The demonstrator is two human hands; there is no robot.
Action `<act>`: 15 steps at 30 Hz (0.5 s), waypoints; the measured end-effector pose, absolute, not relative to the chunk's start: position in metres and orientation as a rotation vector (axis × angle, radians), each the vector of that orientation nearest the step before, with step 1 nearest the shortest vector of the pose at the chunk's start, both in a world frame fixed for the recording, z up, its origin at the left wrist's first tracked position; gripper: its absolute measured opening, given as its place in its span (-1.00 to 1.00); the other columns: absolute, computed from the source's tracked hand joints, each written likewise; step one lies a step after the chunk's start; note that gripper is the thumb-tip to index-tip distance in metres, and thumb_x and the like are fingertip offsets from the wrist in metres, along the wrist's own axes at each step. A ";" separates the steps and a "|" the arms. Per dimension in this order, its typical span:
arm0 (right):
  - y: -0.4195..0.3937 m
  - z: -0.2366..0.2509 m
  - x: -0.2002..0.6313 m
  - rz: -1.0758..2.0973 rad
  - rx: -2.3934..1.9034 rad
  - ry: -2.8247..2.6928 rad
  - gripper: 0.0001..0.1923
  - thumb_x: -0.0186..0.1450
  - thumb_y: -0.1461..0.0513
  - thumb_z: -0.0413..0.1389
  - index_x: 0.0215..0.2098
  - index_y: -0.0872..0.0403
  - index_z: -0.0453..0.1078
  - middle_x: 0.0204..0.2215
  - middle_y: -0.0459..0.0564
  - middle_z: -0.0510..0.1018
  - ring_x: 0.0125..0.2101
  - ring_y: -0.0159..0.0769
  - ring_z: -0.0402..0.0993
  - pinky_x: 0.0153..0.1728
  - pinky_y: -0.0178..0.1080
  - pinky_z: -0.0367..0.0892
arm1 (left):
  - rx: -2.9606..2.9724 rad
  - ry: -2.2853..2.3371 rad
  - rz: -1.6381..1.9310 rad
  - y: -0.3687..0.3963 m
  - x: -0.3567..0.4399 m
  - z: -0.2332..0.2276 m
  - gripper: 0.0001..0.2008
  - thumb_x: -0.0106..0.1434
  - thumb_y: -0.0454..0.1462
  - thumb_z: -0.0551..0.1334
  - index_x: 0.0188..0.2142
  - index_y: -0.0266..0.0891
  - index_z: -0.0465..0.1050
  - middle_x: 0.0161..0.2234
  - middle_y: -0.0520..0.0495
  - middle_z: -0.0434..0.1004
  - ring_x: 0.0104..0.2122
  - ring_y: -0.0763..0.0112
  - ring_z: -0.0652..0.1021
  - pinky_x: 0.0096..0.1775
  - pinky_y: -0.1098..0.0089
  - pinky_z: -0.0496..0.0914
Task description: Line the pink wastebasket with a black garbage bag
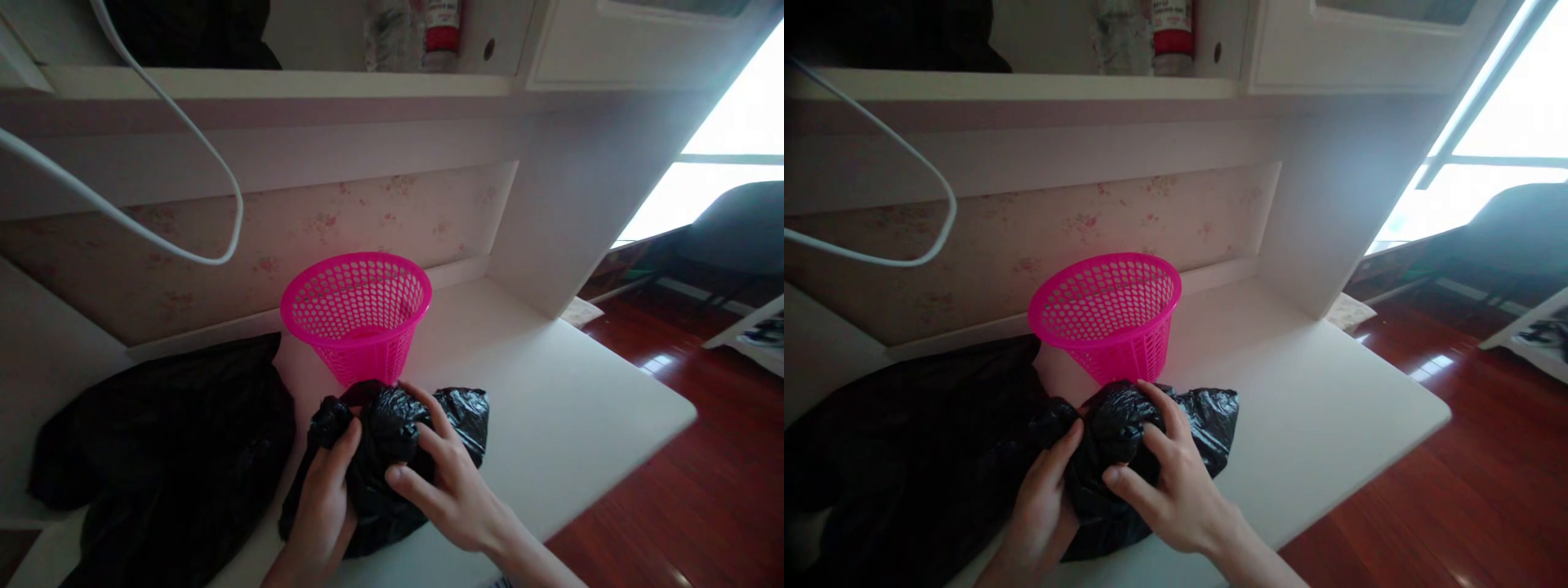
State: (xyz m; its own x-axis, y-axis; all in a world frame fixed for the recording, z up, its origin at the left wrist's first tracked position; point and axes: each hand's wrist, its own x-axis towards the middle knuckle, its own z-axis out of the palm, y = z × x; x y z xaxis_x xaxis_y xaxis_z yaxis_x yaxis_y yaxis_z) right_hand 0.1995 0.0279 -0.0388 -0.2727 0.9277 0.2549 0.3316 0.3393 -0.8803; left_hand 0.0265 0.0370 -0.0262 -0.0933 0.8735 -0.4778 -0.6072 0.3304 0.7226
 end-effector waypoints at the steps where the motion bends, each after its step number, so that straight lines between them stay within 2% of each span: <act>1: 0.030 -0.037 0.200 0.965 -1.095 -1.772 -0.49 0.41 -0.13 0.20 0.12 0.02 0.54 0.51 0.16 0.03 0.44 0.09 0.16 0.45 0.13 0.16 | 0.322 1.100 1.242 0.037 0.028 -0.025 -0.31 -0.21 0.02 0.67 -0.10 -0.24 0.68 -0.09 -0.20 0.76 0.12 -0.20 0.63 0.10 0.00 0.56; 3: 0.035 -0.035 0.200 1.000 -1.064 -1.734 -0.39 0.37 -0.12 0.26 0.25 -0.01 0.45 0.52 0.15 0.01 0.47 0.03 0.12 0.45 0.04 0.19 | 0.357 1.110 1.144 0.037 0.027 -0.028 -0.33 -0.10 0.02 0.63 -0.04 -0.25 0.67 -0.04 -0.22 0.74 0.13 -0.18 0.62 0.13 0.00 0.54; 4: 0.038 -0.035 0.200 0.994 -1.065 -1.721 -0.40 0.35 -0.10 0.29 0.24 -0.01 0.45 0.51 0.15 0.03 0.47 0.00 0.12 0.43 0.01 0.22 | 0.376 1.115 1.101 0.038 0.025 -0.031 -0.35 -0.04 0.02 0.61 -0.01 -0.25 0.67 -0.03 -0.24 0.74 0.14 -0.17 0.62 0.15 0.00 0.52; 5: 0.040 -0.036 0.200 0.975 -1.076 -1.714 -0.46 0.34 -0.09 0.31 0.16 0.01 0.50 0.50 0.16 0.07 0.45 0.00 0.15 0.41 -0.01 0.26 | 0.398 1.127 1.077 0.038 0.023 -0.035 -0.37 0.02 0.02 0.58 0.01 -0.25 0.66 -0.01 -0.25 0.73 0.14 -0.16 0.62 0.17 -0.01 0.51; 7: 0.045 -0.039 0.201 0.924 -1.112 -1.737 -0.62 0.36 -0.08 0.29 -0.16 0.06 0.55 0.47 0.17 0.15 0.40 0.03 0.25 0.37 0.02 0.32 | 0.470 1.182 1.090 0.040 0.015 -0.044 -0.43 0.12 0.04 0.52 0.03 -0.23 0.66 0.02 -0.26 0.72 0.16 -0.11 0.61 0.21 0.00 0.48; 9: 0.049 -0.044 0.202 0.850 -1.132 -1.795 -0.54 0.42 -0.07 0.24 -0.45 0.10 0.44 0.45 0.15 0.22 0.36 0.07 0.33 0.37 0.11 0.30 | 0.588 1.257 1.125 0.040 0.006 -0.051 -0.47 0.19 0.07 0.47 0.01 -0.21 0.67 0.02 -0.25 0.72 0.16 -0.07 0.61 0.21 0.03 0.47; 12: 0.049 -0.047 0.204 0.707 -1.101 -1.863 -0.51 0.49 0.02 0.16 -0.52 0.11 0.39 0.43 0.12 0.28 0.35 0.07 0.36 0.39 0.19 0.27 | 0.832 1.326 1.109 0.041 -0.003 -0.050 -0.47 0.23 0.12 0.42 -0.01 -0.22 0.68 -0.01 -0.23 0.72 0.15 -0.06 0.61 0.18 0.10 0.48; 15: 0.045 -0.038 0.211 0.621 -1.053 -1.858 -0.55 0.52 0.10 0.12 -0.50 0.11 0.37 0.45 0.10 0.25 0.33 -0.01 0.38 0.36 0.09 0.35 | 1.111 1.402 1.124 0.045 -0.005 -0.037 -0.47 0.29 0.18 0.33 -0.12 -0.22 0.69 -0.07 -0.19 0.73 0.07 -0.01 0.63 0.13 0.20 0.45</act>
State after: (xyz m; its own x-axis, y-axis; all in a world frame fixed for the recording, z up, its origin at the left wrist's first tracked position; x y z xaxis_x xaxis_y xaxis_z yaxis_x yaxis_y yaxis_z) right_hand 0.2109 0.0453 -0.0382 -0.2469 0.8578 0.4508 0.4142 0.5140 -0.7512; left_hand -0.0051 0.0447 -0.0366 -0.0963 0.9848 -0.1447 0.0732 0.1520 0.9857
